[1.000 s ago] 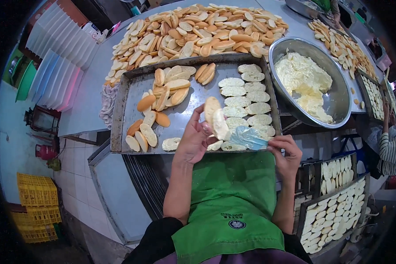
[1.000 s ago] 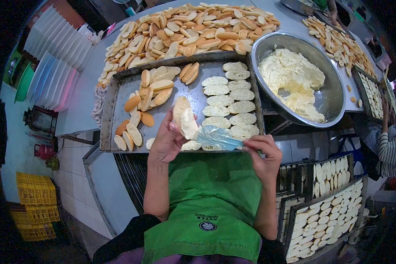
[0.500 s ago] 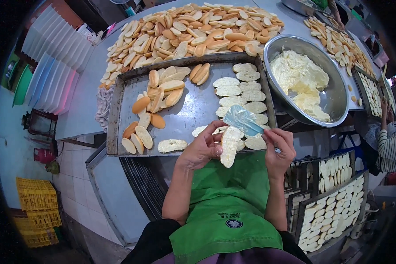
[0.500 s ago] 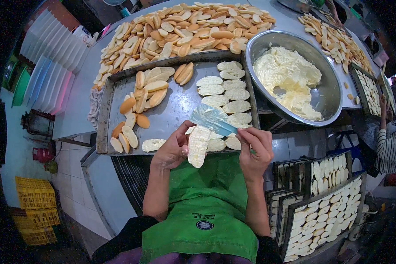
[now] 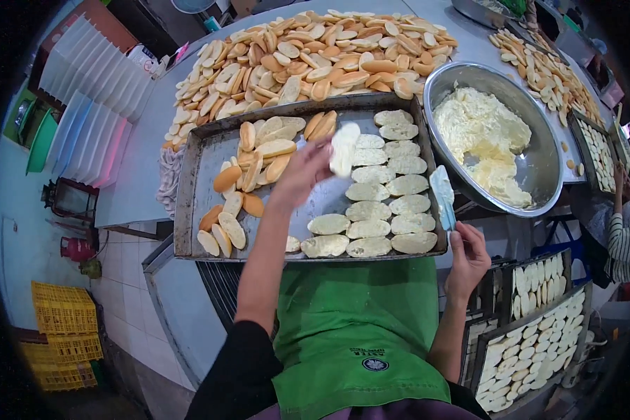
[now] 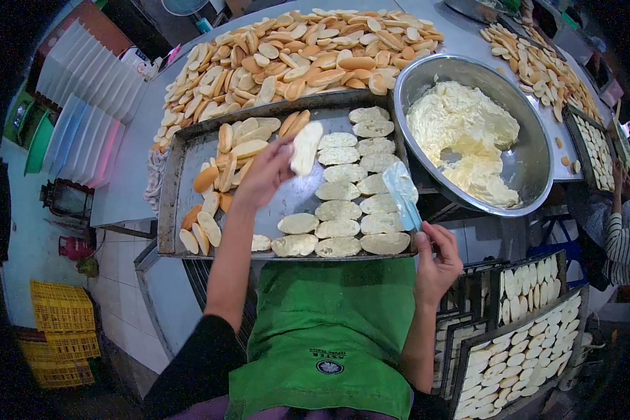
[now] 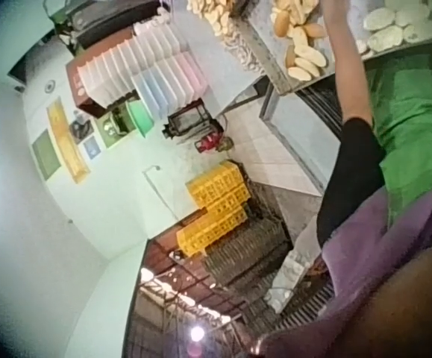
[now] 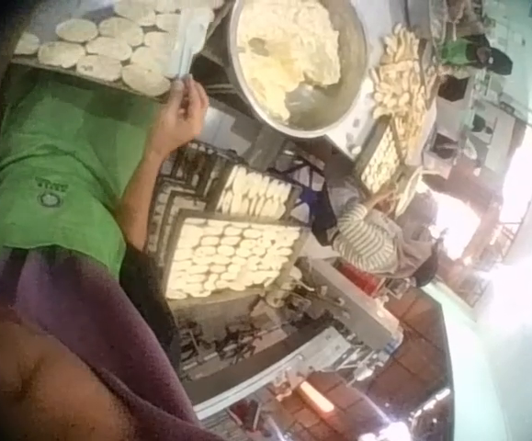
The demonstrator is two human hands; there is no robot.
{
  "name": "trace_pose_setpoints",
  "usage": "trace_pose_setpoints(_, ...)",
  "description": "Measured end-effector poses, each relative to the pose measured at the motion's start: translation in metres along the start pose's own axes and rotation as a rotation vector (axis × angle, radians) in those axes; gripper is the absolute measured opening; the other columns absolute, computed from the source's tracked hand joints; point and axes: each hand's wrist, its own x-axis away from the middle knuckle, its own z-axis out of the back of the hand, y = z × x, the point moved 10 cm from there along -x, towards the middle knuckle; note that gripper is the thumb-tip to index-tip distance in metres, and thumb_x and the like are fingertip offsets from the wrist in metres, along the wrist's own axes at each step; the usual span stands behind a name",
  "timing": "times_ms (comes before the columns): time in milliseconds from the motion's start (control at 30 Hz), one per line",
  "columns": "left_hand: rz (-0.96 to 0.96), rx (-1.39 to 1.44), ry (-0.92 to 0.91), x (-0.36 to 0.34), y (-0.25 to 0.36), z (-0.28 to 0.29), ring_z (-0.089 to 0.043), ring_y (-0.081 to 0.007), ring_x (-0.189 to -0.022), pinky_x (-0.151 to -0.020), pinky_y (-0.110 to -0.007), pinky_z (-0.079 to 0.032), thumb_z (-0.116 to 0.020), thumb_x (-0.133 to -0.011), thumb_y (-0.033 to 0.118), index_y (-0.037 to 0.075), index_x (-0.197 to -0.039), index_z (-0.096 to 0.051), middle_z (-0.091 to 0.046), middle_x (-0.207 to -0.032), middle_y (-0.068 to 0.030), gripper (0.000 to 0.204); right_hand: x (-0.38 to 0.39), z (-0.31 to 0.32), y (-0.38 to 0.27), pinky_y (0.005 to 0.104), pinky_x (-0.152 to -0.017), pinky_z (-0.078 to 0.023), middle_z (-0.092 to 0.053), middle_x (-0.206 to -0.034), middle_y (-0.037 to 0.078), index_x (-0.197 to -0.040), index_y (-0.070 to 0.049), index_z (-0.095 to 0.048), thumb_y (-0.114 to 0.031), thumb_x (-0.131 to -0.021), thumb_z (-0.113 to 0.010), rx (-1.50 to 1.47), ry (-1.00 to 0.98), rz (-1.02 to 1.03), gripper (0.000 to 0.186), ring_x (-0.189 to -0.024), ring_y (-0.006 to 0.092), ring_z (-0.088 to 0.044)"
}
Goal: The recorder is spreading cream or butter on multiple slices of bread using a spatula on a production floor.
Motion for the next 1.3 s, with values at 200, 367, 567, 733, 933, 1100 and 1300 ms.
trace_pose_setpoints(200,-0.011,-0.238,0.024,-0.120,-0.017,0.033,-0.055,-0.0099,-0.078,-0.064,-0.021,-0.046,-0.053,-0.084,0.015,0.005,-0.113,-0.048,-0.057,-0.091,-0.0038,0.030,0.001,0.009,-0.005,0.0212,-0.072,-0.042,-0.054,-0.093,0.007,-0.092,0.003,-0.062,0.003,-0.074,-0.061,0.059,0.010,0.019,0.017,-0.083,0.0120,-0.052)
trace_pose_setpoints(367,-0.077,-0.913,0.074,-0.146,0.004,0.053,-0.059,-0.0139,-0.073,-0.065,-0.026,-0.047,-0.063,-0.075,0.017,0.002,-0.093,-0.059,-0.063,-0.082,-0.0076,0.024,0.001,0.021,-0.003,0.0202,-0.072,-0.041,-0.053,-0.094,0.006,-0.093,0.003,-0.061,0.003,-0.075,-0.061,0.068,0.044,-0.025,0.018,-0.082,0.0105,-0.050)
trace_pose_setpoints(567,-0.247,-1.255,-0.039,-0.154,0.006,0.017,-0.061,-0.0234,-0.077,-0.069,-0.032,-0.047,-0.060,-0.073,0.012,0.006,-0.090,-0.062,-0.063,-0.084,-0.0124,0.019,-0.001,0.008,-0.004,0.0199,-0.070,-0.041,-0.053,-0.093,0.006,-0.092,0.003,-0.061,0.004,-0.074,-0.061,0.064,-0.006,-0.022,0.018,-0.081,0.0100,-0.050)
trace_pose_setpoints(733,-0.306,-1.363,-0.038,-0.147,0.005,0.009,-0.059,-0.0274,-0.082,-0.074,-0.034,-0.045,-0.052,-0.076,0.005,0.006,-0.091,-0.062,-0.062,-0.088,-0.0131,0.018,0.000,0.013,0.002,0.0195,-0.069,-0.042,-0.054,-0.092,0.008,-0.091,0.003,-0.062,0.005,-0.072,-0.063,0.041,0.014,-0.050,0.019,-0.081,0.0116,-0.052)
trace_pose_setpoints(933,-0.281,-1.141,-0.031,-0.144,-0.005,0.008,-0.059,-0.0254,-0.084,-0.074,-0.033,-0.045,-0.048,-0.077,0.001,0.002,-0.099,-0.058,-0.062,-0.090,-0.0141,0.023,0.000,0.018,0.004,0.0195,-0.069,-0.042,-0.054,-0.092,0.007,-0.091,0.003,-0.062,0.004,-0.073,-0.062,0.062,0.016,-0.058,0.018,-0.081,0.0112,-0.051)
trace_pose_setpoints(1100,-0.286,-1.078,-0.031,-0.145,-0.005,0.006,-0.060,-0.0229,-0.080,-0.073,-0.032,-0.046,-0.049,-0.077,0.000,0.002,-0.096,-0.058,-0.062,-0.085,-0.0132,0.022,0.001,0.018,0.007,0.0199,-0.069,-0.043,-0.055,-0.092,0.008,-0.091,0.003,-0.062,0.004,-0.072,-0.063,0.051,0.017,-0.065,0.019,-0.081,0.0120,-0.052)
trace_pose_setpoints(1300,-0.367,-0.779,0.230,-0.131,0.060,0.037,-0.057,-0.0129,-0.058,-0.058,-0.027,-0.046,-0.060,-0.076,0.013,0.001,-0.086,-0.061,-0.061,-0.068,-0.0089,0.015,0.000,0.023,0.010,0.0201,-0.069,-0.043,-0.055,-0.092,0.008,-0.091,0.003,-0.062,0.004,-0.072,-0.063,0.039,0.034,-0.073,0.018,-0.082,0.0122,-0.052)
